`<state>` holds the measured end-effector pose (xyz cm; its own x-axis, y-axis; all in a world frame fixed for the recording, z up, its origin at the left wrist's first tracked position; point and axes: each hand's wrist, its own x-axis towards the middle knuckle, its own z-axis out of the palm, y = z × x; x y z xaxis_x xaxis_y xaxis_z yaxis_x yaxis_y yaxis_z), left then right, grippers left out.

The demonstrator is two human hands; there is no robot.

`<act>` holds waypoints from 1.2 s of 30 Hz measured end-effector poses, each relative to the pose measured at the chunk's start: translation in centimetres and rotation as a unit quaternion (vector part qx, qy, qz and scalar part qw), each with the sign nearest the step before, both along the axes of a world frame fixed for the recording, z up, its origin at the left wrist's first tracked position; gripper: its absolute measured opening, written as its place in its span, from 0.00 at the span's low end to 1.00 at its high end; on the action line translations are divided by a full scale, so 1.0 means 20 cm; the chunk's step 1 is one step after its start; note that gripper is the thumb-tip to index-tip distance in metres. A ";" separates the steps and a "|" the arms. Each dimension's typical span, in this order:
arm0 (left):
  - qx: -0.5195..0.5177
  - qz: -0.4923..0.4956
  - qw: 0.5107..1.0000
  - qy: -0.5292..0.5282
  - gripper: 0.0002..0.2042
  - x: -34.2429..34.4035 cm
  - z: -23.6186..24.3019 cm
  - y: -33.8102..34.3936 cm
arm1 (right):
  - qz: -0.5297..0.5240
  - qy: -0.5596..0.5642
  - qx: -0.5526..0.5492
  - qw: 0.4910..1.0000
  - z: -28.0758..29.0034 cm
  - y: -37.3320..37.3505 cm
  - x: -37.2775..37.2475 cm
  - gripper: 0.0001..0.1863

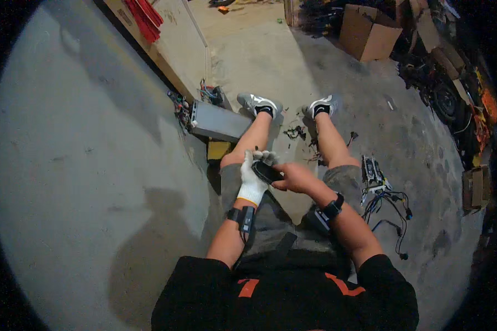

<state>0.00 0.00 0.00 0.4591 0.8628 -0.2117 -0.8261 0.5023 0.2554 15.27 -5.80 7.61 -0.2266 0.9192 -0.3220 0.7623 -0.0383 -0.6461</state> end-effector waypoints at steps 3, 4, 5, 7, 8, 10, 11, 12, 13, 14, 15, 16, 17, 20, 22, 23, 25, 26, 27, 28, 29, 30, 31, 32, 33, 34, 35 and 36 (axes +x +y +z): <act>-0.082 0.024 0.995 0.056 0.21 -0.13 0.03 -0.10 | -0.021 0.049 -0.011 0.998 -0.10 -0.10 -0.14 0.30; -0.067 0.025 0.997 0.029 0.21 -0.13 0.01 -0.06 | -0.029 0.054 0.054 0.997 -0.10 -0.08 -0.13 0.28; -0.053 0.025 0.998 0.002 0.21 -0.13 0.00 -0.03 | -0.037 0.059 0.117 0.991 -0.10 -0.07 -0.13 0.26; -0.057 0.006 0.994 -0.089 0.21 -0.13 0.02 0.04 | -0.099 0.122 0.148 0.976 -0.08 -0.01 -0.09 0.22; -0.049 -0.013 0.989 -0.141 0.21 -0.14 0.02 0.07 | -0.134 0.128 0.179 0.966 -0.06 0.01 -0.07 0.22; -0.042 -0.030 0.985 -0.164 0.21 -0.14 -0.01 0.06 | -0.213 0.177 0.214 0.937 -0.06 0.03 -0.02 0.20; -0.029 -0.044 0.980 -0.190 0.21 -0.14 -0.02 0.06 | -0.235 0.208 0.215 0.925 -0.06 0.05 0.00 0.19; -0.016 -0.059 0.974 -0.219 0.21 -0.13 -0.02 0.07 | -0.256 0.235 0.217 0.912 -0.02 0.07 0.01 0.18; -0.004 -0.073 0.966 -0.247 0.22 -0.13 -0.03 0.07 | -0.276 0.262 0.219 0.898 0.00 0.07 0.01 0.17; -0.015 -0.065 0.977 -0.201 0.23 -0.13 -0.03 0.07 | -0.279 0.261 0.225 0.896 -0.01 0.07 -0.01 0.14; 0.000 -0.074 0.976 -0.202 0.23 -0.13 -0.03 0.08 | -0.253 0.241 0.234 0.907 -0.03 0.05 -0.01 0.14; 0.016 -0.082 0.975 -0.204 0.23 -0.13 -0.03 0.08 | -0.227 0.220 0.243 0.917 -0.05 0.03 -0.01 0.15; 0.031 -0.090 0.974 -0.205 0.23 -0.13 -0.03 0.09 | -0.200 0.199 0.251 0.926 -0.09 0.01 -0.01 0.15; 0.028 -0.096 0.970 -0.223 0.24 -0.09 -0.02 0.07 | -0.178 0.225 0.073 0.955 -0.32 -0.05 0.07 0.19; 0.034 -0.091 0.973 -0.210 0.24 -0.10 -0.04 0.09 | -0.151 0.282 -0.098 0.943 -0.35 -0.06 0.07 0.20; 0.042 -0.087 0.978 -0.184 0.24 -0.10 -0.06 0.10 | -0.133 0.293 -0.105 0.941 -0.37 -0.05 0.06 0.18; 0.005 -0.065 0.995 -0.075 0.23 -0.06 -0.01 0.09 | -0.106 0.312 -0.119 0.937 -0.43 -0.04 0.08 0.16; -0.037 -0.046 0.998 0.009 0.22 -0.02 0.06 0.06 | -0.127 0.333 -0.111 0.928 -0.46 -0.04 0.09 0.16; -0.077 -0.021 0.992 0.096 0.23 -0.01 0.11 0.04 | -0.141 0.355 -0.104 0.918 -0.47 -0.04 0.08 0.15; -0.024 -0.032 0.996 0.077 0.28 -0.02 0.02 0.06 | -0.156 0.376 -0.097 0.908 -0.48 -0.04 0.07 0.15; -0.015 -0.037 0.994 0.102 0.28 0.01 0.00 0.07 | -0.176 0.383 -0.098 0.901 -0.48 -0.04 0.08 0.15; -0.009 -0.043 0.991 0.128 0.27 0.03 0.01 0.07 | -0.198 0.391 -0.101 0.893 -0.47 -0.02 0.09 0.15; -0.004 -0.052 0.987 0.154 0.27 0.05 -0.01 0.05 | -0.223 0.399 -0.104 0.883 -0.49 -0.02 0.11 0.15; 0.067 -0.070 0.963 0.253 0.24 0.06 -0.02 0.03 | -0.206 0.402 -0.107 0.886 -0.51 -0.01 0.15 0.16; 0.120 -0.094 0.945 0.289 0.23 0.04 -0.03 0.03 | -0.206 0.379 -0.111 0.895 -0.50 -0.01 0.15 0.16; 0.111 -0.083 0.939 0.314 0.22 0.03 -0.03 0.02 | -0.206 0.356 -0.115 0.904 -0.47 -0.01 0.13 0.16; 0.102 -0.071 0.933 0.338 0.22 0.02 -0.04 0.02 | -0.204 0.333 -0.120 0.913 -0.46 0.00 0.12 0.17; 0.087 -0.064 0.935 0.338 0.21 0.03 -0.04 0.01 | -0.197 0.372 -0.113 0.900 -0.53 -0.01 0.13 0.17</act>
<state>0.64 0.14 -0.70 0.3729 0.8584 -0.3523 -0.3818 0.4880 0.7849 17.91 -5.99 -2.95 -0.1267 0.9058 -0.4042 0.0191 -0.4052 -0.9140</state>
